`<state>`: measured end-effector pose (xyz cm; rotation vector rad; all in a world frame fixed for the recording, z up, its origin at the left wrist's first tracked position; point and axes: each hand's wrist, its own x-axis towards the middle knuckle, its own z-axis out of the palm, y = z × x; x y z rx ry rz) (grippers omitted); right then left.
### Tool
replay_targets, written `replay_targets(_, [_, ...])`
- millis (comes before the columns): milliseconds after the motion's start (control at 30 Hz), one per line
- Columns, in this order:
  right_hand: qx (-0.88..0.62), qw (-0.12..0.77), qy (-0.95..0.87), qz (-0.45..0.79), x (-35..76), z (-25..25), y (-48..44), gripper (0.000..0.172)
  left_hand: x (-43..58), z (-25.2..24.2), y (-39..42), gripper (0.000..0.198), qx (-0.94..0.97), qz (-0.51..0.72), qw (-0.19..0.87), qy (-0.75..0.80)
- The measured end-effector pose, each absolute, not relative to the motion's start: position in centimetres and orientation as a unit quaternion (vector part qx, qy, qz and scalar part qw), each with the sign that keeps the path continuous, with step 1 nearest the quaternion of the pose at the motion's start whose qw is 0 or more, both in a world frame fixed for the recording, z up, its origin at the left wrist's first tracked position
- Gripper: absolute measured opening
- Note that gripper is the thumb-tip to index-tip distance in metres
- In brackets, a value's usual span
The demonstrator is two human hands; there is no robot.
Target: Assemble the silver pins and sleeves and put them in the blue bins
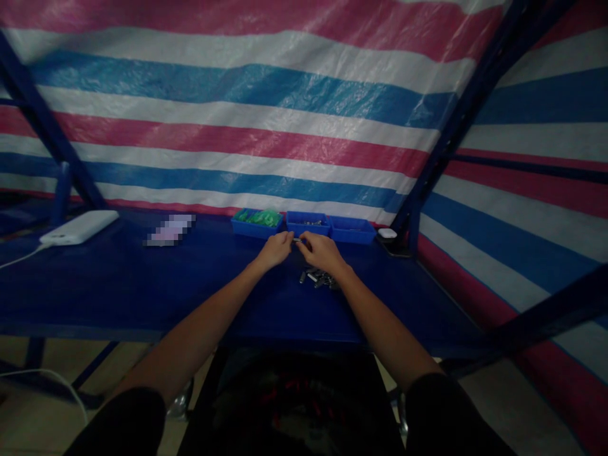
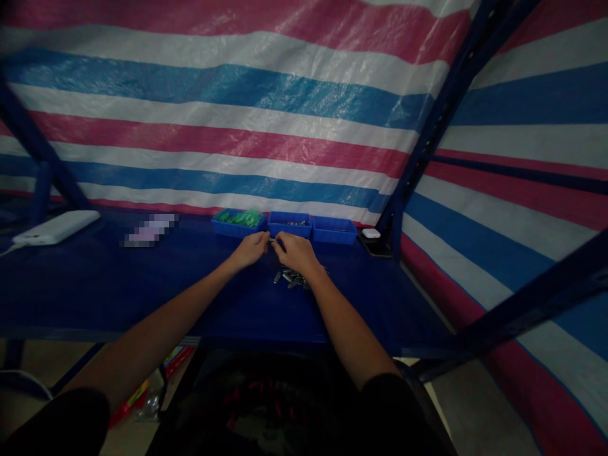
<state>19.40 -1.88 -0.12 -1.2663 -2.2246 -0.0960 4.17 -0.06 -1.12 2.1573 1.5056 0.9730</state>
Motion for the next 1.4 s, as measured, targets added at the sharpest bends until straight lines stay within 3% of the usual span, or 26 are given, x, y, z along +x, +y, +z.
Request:
replay_targets(167, [-0.491, 0.338, -0.802, 0.037, 19.4, -0.4, -1.2, 0.04, 4.5, -1.2, -0.7, 0.045, 0.807, 0.346, 0.166, 0.449])
replay_targets(300, [-0.497, 0.446, -0.739, 0.089, 19.6, -0.3, -0.8, 0.043, 4.3, -0.5, -1.2, 0.044, 0.833, 0.294, 0.181, 0.433])
replay_targets(433, [-0.513, 0.601, -0.612, -0.004, 20.6, 0.9, -1.8, 0.033, 3.5, 0.5, -2.0, 0.041, 0.869, 0.087, 0.243, 0.422])
replay_targets(533, [-0.506, 0.653, -0.555, -0.097, 21.6, 2.2, -2.4, 0.033, 3.3, 0.7, -2.6, 0.039, 0.871, 0.031, 0.257, 0.418])
replay_targets(633, [-0.526, 0.623, -0.561, -0.144, 22.3, 3.0, -1.5, 0.035, 3.7, 0.4, -2.8, 0.031, 0.878, 0.045, 0.222, 0.422])
replay_targets(800, [-0.639, 0.413, -0.646, -0.063, 23.2, 1.9, 1.3, 0.035, 3.5, -0.1, -2.1, 0.023, 0.877, 0.055, 0.141, 0.456])
replay_targets(867, [-0.639, 0.37, -0.674, -0.018, 23.5, 1.1, 1.4, 0.033, 3.2, -0.2, -1.8, 0.024, 0.869, 0.055, 0.134, 0.474])
replay_targets(1100, [-0.486, 0.363, -0.793, 0.06, 21.5, 0.4, -1.5, 0.032, 2.8, 0.4, -1.0, 0.028, 0.836, 0.163, 0.14, 0.504])
replay_targets(1400, [-0.428, 0.345, -0.835, 0.006, 18.8, 0.1, -2.6, 0.017, 2.6, 0.1, -0.2, 0.037, 0.79, 0.325, 0.214, 0.474])
